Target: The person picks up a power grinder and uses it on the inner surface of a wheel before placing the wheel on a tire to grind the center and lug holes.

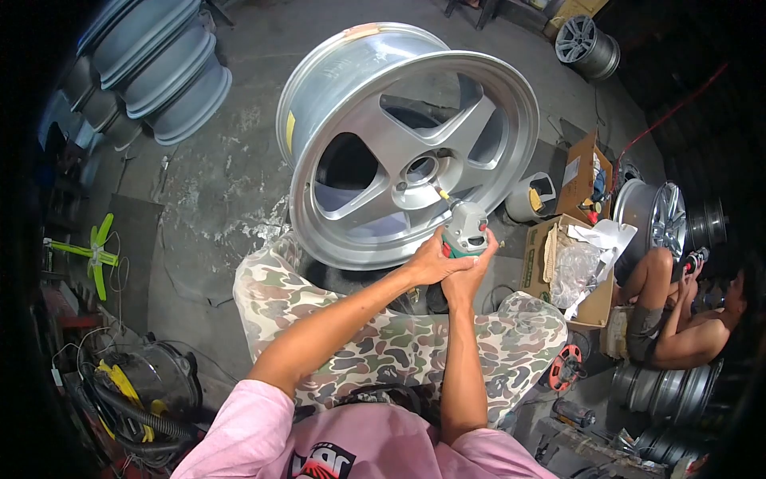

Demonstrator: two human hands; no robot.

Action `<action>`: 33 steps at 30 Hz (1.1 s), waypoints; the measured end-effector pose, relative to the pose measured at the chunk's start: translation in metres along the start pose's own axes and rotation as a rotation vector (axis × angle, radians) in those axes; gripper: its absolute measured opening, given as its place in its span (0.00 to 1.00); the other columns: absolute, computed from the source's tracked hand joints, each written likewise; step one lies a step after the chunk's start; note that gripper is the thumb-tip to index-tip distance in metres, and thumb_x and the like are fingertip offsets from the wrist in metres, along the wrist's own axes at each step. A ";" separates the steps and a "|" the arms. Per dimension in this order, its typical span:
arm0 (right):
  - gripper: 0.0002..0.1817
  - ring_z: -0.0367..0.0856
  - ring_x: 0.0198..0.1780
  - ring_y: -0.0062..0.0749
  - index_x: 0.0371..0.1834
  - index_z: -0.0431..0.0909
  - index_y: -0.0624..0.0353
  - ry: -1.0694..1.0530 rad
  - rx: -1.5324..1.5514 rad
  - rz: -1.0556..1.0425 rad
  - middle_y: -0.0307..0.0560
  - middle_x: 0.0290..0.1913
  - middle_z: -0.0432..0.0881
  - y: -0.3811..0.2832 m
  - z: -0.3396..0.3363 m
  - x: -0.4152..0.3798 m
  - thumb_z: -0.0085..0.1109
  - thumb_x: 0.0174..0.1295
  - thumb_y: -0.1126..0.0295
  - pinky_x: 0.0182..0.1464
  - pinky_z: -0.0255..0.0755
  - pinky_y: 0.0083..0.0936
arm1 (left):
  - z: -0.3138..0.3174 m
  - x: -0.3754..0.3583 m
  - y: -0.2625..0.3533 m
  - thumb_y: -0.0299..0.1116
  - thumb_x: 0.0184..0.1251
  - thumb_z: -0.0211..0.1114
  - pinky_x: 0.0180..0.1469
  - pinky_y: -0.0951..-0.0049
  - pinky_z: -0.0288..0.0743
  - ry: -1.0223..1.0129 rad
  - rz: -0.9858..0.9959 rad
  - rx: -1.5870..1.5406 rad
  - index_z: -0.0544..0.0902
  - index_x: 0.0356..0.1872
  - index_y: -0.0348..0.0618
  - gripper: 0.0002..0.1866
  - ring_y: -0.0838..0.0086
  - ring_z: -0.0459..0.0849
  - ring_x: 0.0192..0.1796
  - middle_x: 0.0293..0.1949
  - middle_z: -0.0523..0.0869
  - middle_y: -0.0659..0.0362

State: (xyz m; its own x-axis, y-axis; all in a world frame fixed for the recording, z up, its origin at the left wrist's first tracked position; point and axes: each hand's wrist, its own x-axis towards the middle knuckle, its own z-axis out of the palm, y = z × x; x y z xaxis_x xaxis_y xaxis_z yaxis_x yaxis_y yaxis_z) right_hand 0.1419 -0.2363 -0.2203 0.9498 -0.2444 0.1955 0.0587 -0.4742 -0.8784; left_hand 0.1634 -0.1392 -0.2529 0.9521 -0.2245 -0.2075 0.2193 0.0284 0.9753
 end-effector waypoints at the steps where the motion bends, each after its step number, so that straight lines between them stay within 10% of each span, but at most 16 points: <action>1: 0.48 0.82 0.57 0.42 0.74 0.58 0.58 0.001 0.000 0.000 0.55 0.56 0.81 0.000 0.001 0.000 0.79 0.52 0.70 0.60 0.74 0.36 | -0.001 0.000 -0.001 0.53 0.52 0.83 0.71 0.63 0.72 -0.001 0.000 0.000 0.65 0.70 0.27 0.54 0.61 0.81 0.66 0.63 0.80 0.43; 33: 0.49 0.82 0.58 0.43 0.74 0.59 0.59 -0.008 -0.001 -0.019 0.58 0.57 0.81 0.001 0.006 0.006 0.80 0.49 0.70 0.61 0.73 0.37 | -0.007 0.006 0.002 0.52 0.51 0.85 0.72 0.63 0.70 0.002 0.030 -0.083 0.63 0.72 0.28 0.56 0.61 0.79 0.68 0.64 0.79 0.44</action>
State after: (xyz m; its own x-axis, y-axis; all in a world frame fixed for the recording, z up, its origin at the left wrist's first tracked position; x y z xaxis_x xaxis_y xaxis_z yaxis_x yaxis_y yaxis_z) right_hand 0.1493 -0.2334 -0.2224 0.9510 -0.2282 0.2085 0.0766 -0.4794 -0.8742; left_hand 0.1709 -0.1333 -0.2532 0.9590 -0.2202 -0.1786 0.2076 0.1160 0.9713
